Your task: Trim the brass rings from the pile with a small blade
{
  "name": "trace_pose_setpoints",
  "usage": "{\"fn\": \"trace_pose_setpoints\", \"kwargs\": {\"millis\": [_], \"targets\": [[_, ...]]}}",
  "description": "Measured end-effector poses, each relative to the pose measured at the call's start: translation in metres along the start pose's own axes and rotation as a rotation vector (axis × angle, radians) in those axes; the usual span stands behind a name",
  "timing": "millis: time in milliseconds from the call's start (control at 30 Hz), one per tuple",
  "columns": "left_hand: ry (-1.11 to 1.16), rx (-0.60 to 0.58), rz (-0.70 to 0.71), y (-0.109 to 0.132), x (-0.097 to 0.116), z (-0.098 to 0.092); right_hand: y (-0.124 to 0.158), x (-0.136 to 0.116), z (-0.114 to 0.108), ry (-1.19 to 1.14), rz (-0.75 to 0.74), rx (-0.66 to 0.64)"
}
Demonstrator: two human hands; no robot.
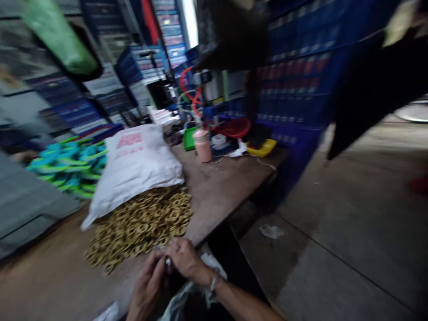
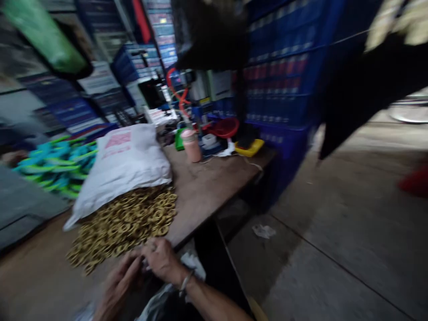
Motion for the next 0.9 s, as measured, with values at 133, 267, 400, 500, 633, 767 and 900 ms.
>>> {"fn": "trace_pose_setpoints", "kwargs": {"millis": [133, 267, 400, 500, 633, 767, 900], "targets": [[0.306, -0.098, -0.159, -0.001, -0.007, 0.001, -0.009, -0.003, 0.005, 0.058, 0.051, -0.048], [0.477, -0.187, -0.227, 0.002, -0.016, -0.005, -0.011, -0.002, 0.015, 0.131, 0.052, -0.084], [0.628, -0.212, -0.205, 0.001, -0.025, -0.014, -0.014, 0.002, 0.023, 0.137, 0.093, -0.124], [0.689, -0.222, -0.206, -0.001, -0.030, -0.017, -0.016, 0.004, 0.024, 0.182, 0.094, -0.133], [0.667, -0.174, -0.200, -0.001, -0.036, -0.020, -0.015, 0.005, 0.022, 0.406, 0.006, -0.131], [0.627, -0.153, -0.188, -0.001, -0.038, -0.023, -0.008, 0.006, 0.023, 0.647, -0.070, -0.309], [0.587, -0.150, -0.177, -0.002, -0.038, -0.024, -0.003, 0.006, 0.026, 0.787, -0.071, -0.401]]}}
Point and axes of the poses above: each hand's wrist, its own y-axis away from the middle knuckle, its own z-axis out of the palm, x = y × z, the point moved 1 cm from there along -y, towards the middle knuckle, and after that the axes turned 8 degrees about -z, right-handed, at the moved point
